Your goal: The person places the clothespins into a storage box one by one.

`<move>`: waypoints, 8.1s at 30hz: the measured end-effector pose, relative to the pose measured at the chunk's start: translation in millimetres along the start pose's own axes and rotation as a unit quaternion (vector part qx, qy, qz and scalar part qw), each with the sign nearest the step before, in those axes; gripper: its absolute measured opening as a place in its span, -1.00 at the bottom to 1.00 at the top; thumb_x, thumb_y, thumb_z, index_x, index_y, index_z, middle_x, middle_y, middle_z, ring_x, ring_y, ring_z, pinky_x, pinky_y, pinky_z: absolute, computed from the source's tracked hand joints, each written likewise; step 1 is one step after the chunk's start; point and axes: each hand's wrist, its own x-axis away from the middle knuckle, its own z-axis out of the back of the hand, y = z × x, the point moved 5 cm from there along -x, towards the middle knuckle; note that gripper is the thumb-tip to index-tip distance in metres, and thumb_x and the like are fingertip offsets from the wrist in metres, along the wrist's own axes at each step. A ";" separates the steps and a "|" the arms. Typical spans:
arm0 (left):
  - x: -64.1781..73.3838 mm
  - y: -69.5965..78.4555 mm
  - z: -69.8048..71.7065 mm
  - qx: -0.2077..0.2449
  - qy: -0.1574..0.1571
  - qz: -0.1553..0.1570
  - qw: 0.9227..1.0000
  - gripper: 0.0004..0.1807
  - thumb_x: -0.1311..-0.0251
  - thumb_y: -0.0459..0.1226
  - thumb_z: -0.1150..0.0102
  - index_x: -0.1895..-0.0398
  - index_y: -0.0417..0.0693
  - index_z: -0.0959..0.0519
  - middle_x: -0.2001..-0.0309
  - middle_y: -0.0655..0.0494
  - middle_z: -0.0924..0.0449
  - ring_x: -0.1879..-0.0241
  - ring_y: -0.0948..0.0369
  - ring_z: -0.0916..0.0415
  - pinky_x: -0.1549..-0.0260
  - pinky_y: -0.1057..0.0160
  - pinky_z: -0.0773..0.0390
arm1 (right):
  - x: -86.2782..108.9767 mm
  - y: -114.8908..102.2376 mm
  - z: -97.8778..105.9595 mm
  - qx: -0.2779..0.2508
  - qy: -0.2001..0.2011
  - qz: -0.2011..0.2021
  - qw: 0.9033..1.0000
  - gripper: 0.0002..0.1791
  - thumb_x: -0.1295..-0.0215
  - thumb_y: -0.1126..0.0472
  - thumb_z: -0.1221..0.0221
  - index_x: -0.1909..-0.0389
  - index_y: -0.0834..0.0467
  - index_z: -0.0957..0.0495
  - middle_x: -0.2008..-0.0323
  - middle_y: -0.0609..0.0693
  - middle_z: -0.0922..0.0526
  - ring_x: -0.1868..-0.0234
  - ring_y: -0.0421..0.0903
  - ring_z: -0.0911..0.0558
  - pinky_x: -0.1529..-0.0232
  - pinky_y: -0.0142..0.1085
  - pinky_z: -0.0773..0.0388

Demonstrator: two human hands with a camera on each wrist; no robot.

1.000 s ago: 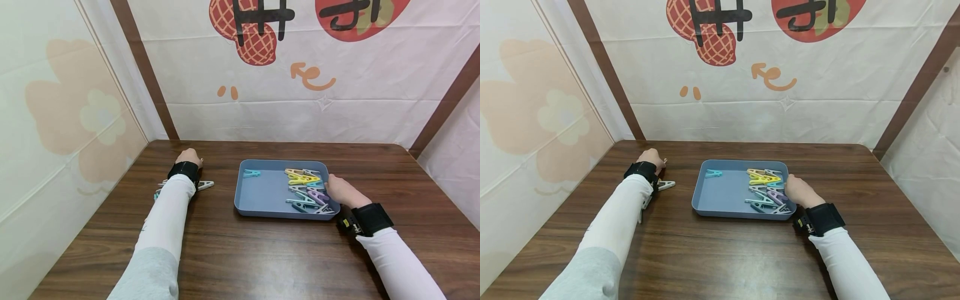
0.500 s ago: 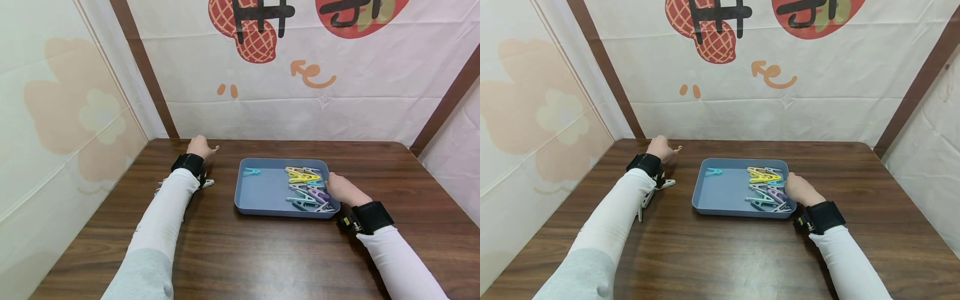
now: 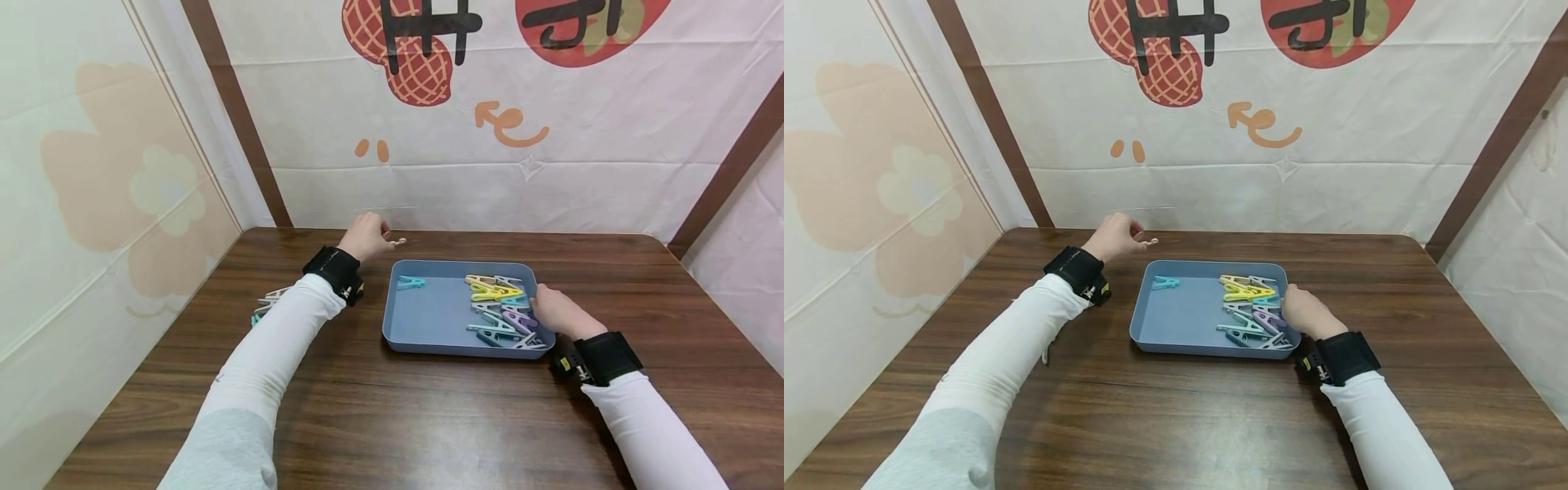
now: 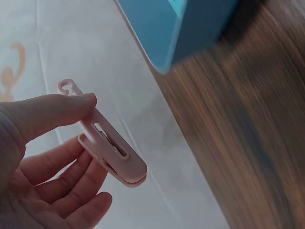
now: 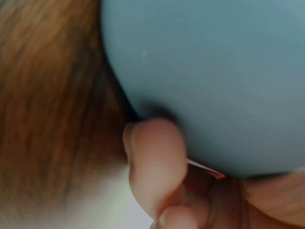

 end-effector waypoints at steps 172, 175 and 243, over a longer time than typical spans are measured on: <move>60.5 3.0 -1.8 0.042 -0.113 -0.136 0.983 -0.69 -0.13 -0.34 -0.37 0.05 -0.15 -0.60 0.12 0.05 -0.59 0.06 0.16 -0.51 0.06 0.17 -0.50 | 0.9 0.7 -0.9 0.014 0.014 0.028 0.999 -0.50 -0.51 0.31 0.17 -0.20 0.69 -0.05 0.22 0.35 -0.46 0.26 0.10 -0.51 0.33 -0.13 -0.45; 58.7 17.7 -8.0 0.026 -0.124 -0.157 0.979 -0.68 -0.13 -0.34 -0.36 0.03 -0.16 -0.60 0.09 0.02 -0.59 0.07 0.13 -0.50 0.05 0.16 -0.49 | 1.4 0.6 -0.9 0.012 0.013 0.027 0.999 -0.51 -0.51 0.31 0.17 -0.19 0.68 -0.06 0.24 0.33 -0.46 0.28 0.09 -0.51 0.36 -0.14 -0.45; 61.9 1.5 -6.1 -0.086 -0.104 -0.145 0.980 -0.68 -0.28 0.00 -0.20 0.19 -0.05 -0.67 0.41 0.22 -0.58 0.42 0.27 -0.47 0.38 0.23 -0.48 | 2.2 1.8 -1.0 0.001 0.012 0.015 1.000 -0.53 -0.52 0.31 0.17 -0.18 0.66 -0.08 0.31 0.28 -0.44 0.37 0.05 -0.52 0.48 -0.19 -0.44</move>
